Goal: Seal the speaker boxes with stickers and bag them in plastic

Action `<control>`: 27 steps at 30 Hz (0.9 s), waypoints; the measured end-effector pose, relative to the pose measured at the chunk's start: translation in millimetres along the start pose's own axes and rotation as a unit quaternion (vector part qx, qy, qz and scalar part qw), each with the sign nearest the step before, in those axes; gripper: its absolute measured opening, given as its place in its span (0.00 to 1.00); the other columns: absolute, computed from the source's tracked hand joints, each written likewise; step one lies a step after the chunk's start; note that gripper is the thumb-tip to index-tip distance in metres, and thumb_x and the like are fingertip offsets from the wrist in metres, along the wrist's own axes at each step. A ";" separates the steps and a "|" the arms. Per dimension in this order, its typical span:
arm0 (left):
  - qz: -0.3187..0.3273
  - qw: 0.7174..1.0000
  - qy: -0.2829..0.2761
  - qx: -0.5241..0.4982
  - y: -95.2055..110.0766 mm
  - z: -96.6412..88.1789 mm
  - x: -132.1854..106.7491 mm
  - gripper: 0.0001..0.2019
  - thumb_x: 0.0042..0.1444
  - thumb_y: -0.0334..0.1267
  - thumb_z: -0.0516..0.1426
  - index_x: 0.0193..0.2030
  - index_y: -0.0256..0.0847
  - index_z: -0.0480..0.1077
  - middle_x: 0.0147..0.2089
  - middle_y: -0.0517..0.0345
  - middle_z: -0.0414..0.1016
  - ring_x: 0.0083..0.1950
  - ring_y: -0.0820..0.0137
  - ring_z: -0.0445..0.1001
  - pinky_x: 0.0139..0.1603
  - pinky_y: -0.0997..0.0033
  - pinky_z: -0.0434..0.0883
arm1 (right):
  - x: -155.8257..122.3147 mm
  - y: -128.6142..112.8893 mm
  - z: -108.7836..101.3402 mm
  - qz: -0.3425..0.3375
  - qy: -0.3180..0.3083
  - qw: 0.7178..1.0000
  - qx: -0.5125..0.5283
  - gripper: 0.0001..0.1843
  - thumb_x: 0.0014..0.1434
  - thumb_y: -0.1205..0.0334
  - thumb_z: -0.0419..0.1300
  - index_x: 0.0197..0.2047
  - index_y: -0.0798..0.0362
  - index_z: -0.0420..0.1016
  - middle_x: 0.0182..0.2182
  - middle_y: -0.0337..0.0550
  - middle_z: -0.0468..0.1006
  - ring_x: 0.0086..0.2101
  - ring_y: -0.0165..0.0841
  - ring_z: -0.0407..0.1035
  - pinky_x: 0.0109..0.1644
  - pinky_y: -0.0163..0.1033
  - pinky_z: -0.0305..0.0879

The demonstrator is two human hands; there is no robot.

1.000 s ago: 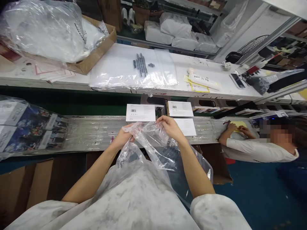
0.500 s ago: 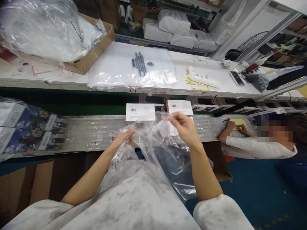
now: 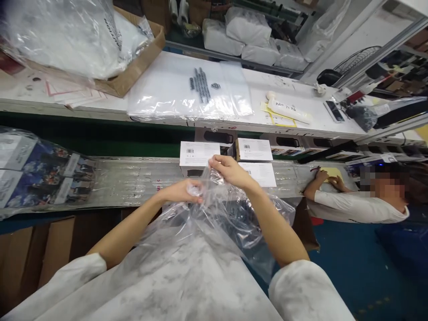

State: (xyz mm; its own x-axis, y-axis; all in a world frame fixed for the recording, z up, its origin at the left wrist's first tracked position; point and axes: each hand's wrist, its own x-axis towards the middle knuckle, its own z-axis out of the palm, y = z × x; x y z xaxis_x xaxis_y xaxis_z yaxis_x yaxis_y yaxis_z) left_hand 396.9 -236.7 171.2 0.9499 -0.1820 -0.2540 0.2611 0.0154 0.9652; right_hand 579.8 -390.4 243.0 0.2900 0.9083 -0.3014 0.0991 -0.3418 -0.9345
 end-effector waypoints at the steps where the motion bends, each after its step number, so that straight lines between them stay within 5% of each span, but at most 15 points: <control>1: -0.022 1.000 0.004 -0.007 -5.1 -4.2 -6.0 0.19 0.49 0.52 0.71 0.39 0.39 0.81 0.31 0.57 0.78 0.29 0.68 0.72 0.28 0.73 0.66 | -2.3 -0.8 -11.3 0.023 -0.004 0.998 -0.058 0.28 0.63 0.32 0.61 0.33 0.51 0.73 0.17 0.30 0.59 0.18 0.25 0.50 0.22 0.35 0.45; 5: -0.045 0.992 0.117 0.005 -33.6 -14.3 -36.4 0.14 0.56 0.49 0.65 0.35 0.39 0.82 0.28 0.55 0.78 0.24 0.71 0.67 0.22 0.74 0.61 | -13.1 7.8 -45.5 0.110 -0.168 0.954 -0.222 0.27 0.55 0.35 0.69 0.26 0.52 0.77 0.15 0.32 0.62 0.19 0.26 0.51 0.23 0.36 0.46; 8: -0.028 0.976 0.217 -0.018 -47.7 -10.4 -43.2 0.15 0.60 0.49 0.61 0.41 0.39 0.83 0.35 0.52 0.82 0.24 0.72 0.68 0.24 0.75 0.64 | -17.4 13.8 -47.5 0.061 -0.283 0.937 -0.197 0.24 0.56 0.38 0.69 0.28 0.52 0.80 0.23 0.37 0.73 0.26 0.30 0.63 0.31 0.36 0.60; 10: -0.003 0.958 0.279 -0.060 -50.7 -7.5 -40.2 0.15 0.59 0.48 0.62 0.41 0.39 0.83 0.54 0.46 0.82 0.26 0.74 0.69 0.24 0.75 0.65 | -18.0 13.2 -41.4 -0.017 -0.231 0.961 -0.148 0.22 0.56 0.40 0.70 0.29 0.52 0.79 0.34 0.42 0.80 0.36 0.36 0.71 0.43 0.40 0.68; 12: 0.021 0.933 0.345 -0.101 -50.0 -8.5 -36.7 0.13 0.57 0.47 0.64 0.39 0.39 0.82 0.69 0.45 0.73 0.26 0.77 0.69 0.24 0.75 0.65 | -17.0 11.1 -34.3 -0.095 -0.091 0.985 -0.111 0.21 0.56 0.42 0.71 0.29 0.52 0.79 0.41 0.46 0.81 0.44 0.41 0.72 0.51 0.43 0.69; 14: 0.036 0.905 0.406 -0.126 -48.3 -14.3 -36.7 0.12 0.56 0.46 0.64 0.39 0.39 0.81 0.70 0.46 0.72 0.24 0.80 0.65 0.23 0.74 0.65 | -14.5 10.5 -29.6 -0.118 0.027 0.988 -0.096 0.20 0.58 0.43 0.70 0.28 0.51 0.78 0.37 0.46 0.81 0.40 0.39 0.73 0.46 0.43 0.69; 16: 0.037 0.882 0.451 -0.133 -47.4 -23.3 -41.5 0.13 0.56 0.46 0.64 0.40 0.39 0.80 0.58 0.47 0.81 0.21 0.80 0.62 0.22 0.73 0.63 | -11.0 12.8 -28.7 -0.070 0.057 0.989 -0.114 0.19 0.62 0.42 0.67 0.33 0.51 0.79 0.28 0.41 0.77 0.29 0.34 0.69 0.35 0.40 0.66; 19: 0.013 0.893 0.436 -0.112 -49.8 -37.4 -53.5 0.14 0.59 0.49 0.63 0.39 0.40 0.77 0.36 0.54 0.80 0.20 0.76 0.61 0.22 0.73 0.62 | -8.6 18.4 -31.6 0.041 -0.081 0.982 -0.168 0.22 0.63 0.39 0.64 0.35 0.51 0.80 0.23 0.36 0.72 0.22 0.30 0.63 0.27 0.37 0.60; 22: -0.028 0.925 0.375 -0.042 -58.4 -44.7 -61.0 0.15 0.62 0.52 0.61 0.33 0.42 0.72 0.28 0.59 0.73 0.24 0.72 0.65 0.25 0.74 0.64 | -15.4 17.8 -31.4 0.040 -0.261 0.947 -0.186 0.21 0.58 0.40 0.69 0.31 0.52 0.80 0.36 0.44 0.80 0.34 0.36 0.73 0.39 0.40 0.70; 24: -0.060 0.940 0.336 0.004 -68.4 -44.9 -59.3 0.19 0.62 0.55 0.61 0.28 0.43 0.68 0.24 0.61 0.68 0.25 0.71 0.65 0.26 0.74 0.63 | -21.6 13.9 -28.3 -0.033 -0.235 0.960 -0.152 0.21 0.55 0.42 0.72 0.27 0.51 0.78 0.47 0.48 0.80 0.44 0.41 0.74 0.50 0.44 0.71; 27: -0.115 0.961 0.252 -0.007 -86.6 -44.3 -51.8 0.24 0.55 0.59 0.65 0.25 0.43 0.65 0.21 0.63 0.61 0.23 0.72 0.59 0.24 0.74 0.59 | -21.1 15.7 -24.9 -0.099 -0.087 0.991 -0.036 0.24 0.61 0.40 0.68 0.26 0.49 0.70 0.35 0.45 0.78 0.36 0.38 0.73 0.44 0.45 0.70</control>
State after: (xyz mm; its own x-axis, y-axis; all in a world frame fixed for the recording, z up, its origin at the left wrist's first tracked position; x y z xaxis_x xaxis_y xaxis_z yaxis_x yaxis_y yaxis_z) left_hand 332.7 -185.0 98.1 0.8290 0.3169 -0.4608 0.4722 0.0450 0.8804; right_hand 598.9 -420.9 239.4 0.0901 0.9851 -0.1468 0.2064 -0.1627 -0.9649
